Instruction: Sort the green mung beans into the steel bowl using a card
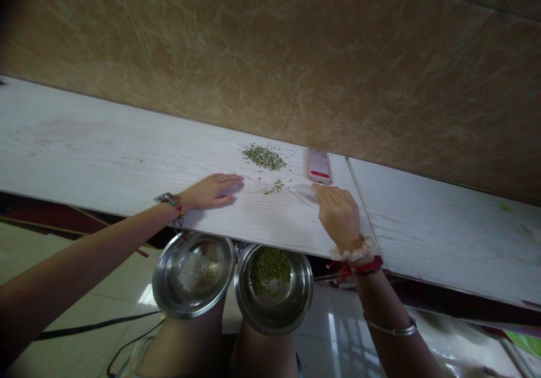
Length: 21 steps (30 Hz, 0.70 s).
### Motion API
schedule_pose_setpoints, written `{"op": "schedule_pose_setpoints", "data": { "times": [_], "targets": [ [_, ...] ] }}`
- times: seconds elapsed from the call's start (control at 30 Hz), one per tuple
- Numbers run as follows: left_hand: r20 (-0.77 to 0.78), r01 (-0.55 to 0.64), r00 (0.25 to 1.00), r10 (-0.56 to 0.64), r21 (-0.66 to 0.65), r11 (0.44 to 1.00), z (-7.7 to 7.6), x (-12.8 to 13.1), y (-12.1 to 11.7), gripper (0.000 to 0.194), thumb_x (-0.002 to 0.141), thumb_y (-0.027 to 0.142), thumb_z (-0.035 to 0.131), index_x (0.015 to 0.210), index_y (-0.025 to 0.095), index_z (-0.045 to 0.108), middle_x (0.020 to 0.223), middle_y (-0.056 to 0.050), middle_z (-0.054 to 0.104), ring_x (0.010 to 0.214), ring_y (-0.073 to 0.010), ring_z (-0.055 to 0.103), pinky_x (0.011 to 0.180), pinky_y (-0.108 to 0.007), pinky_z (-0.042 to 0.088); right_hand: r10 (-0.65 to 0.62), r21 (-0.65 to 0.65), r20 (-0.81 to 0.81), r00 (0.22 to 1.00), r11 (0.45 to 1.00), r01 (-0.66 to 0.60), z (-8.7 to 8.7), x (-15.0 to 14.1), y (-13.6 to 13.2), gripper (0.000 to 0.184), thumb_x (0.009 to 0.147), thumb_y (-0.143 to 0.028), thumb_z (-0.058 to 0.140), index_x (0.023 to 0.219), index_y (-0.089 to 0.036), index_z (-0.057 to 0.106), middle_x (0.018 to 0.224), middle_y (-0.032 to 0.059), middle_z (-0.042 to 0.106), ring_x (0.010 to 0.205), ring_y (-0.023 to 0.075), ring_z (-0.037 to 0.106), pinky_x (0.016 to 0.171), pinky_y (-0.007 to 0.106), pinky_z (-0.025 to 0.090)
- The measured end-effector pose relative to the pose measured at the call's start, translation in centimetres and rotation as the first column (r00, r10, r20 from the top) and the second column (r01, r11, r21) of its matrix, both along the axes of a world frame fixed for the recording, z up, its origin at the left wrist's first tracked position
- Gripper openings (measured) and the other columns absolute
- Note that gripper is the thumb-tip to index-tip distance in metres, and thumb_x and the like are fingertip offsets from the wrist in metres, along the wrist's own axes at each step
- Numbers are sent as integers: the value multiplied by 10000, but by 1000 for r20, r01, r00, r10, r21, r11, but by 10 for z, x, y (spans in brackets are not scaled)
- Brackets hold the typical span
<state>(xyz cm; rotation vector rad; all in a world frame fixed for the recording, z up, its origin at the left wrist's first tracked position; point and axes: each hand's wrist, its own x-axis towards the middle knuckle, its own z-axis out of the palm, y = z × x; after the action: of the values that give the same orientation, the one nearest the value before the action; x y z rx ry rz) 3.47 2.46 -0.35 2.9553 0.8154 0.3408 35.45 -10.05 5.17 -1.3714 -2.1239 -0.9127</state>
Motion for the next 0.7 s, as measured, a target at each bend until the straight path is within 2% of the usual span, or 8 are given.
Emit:
{"op": "schedule_pose_setpoints", "data": {
  "times": [0.17,0.37,0.47,0.7],
  "targets": [
    [6,-35,999,35,-27,999,-1,0,1,429,917,412,392,1266,180,488,1417,-91,454,1272,-218,451,1047,-356,352,-23,-36,-25,999,999,22,-15,3,34,268,879,-118,414,983,-141,660,841,93,712,756,205,605,670,327,408],
    [2,-55,998,55,-31,998,-3,0,2,441,907,394,396,1275,167,479,1403,-100,469,1261,-223,464,1051,-365,355,-80,-145,0,997,986,79,-15,-5,53,303,849,-89,408,1005,-130,664,836,113,697,765,228,582,686,349,396],
    [-1,-58,998,58,-35,998,-2,1,2,442,905,389,396,1271,158,482,1399,-106,473,1271,-225,454,1054,-366,354,-68,-162,-5,998,985,66,-14,-6,55,296,841,-89,420,999,-134,666,852,107,705,780,228,592,695,345,400],
    [9,-60,998,61,-33,998,-2,1,2,439,898,383,402,1258,148,493,1381,-114,492,1249,-219,481,1050,-351,366,85,-106,-24,996,991,-87,-13,0,39,249,848,-87,448,935,-159,669,855,67,729,796,199,639,720,326,439]
  ]
}}
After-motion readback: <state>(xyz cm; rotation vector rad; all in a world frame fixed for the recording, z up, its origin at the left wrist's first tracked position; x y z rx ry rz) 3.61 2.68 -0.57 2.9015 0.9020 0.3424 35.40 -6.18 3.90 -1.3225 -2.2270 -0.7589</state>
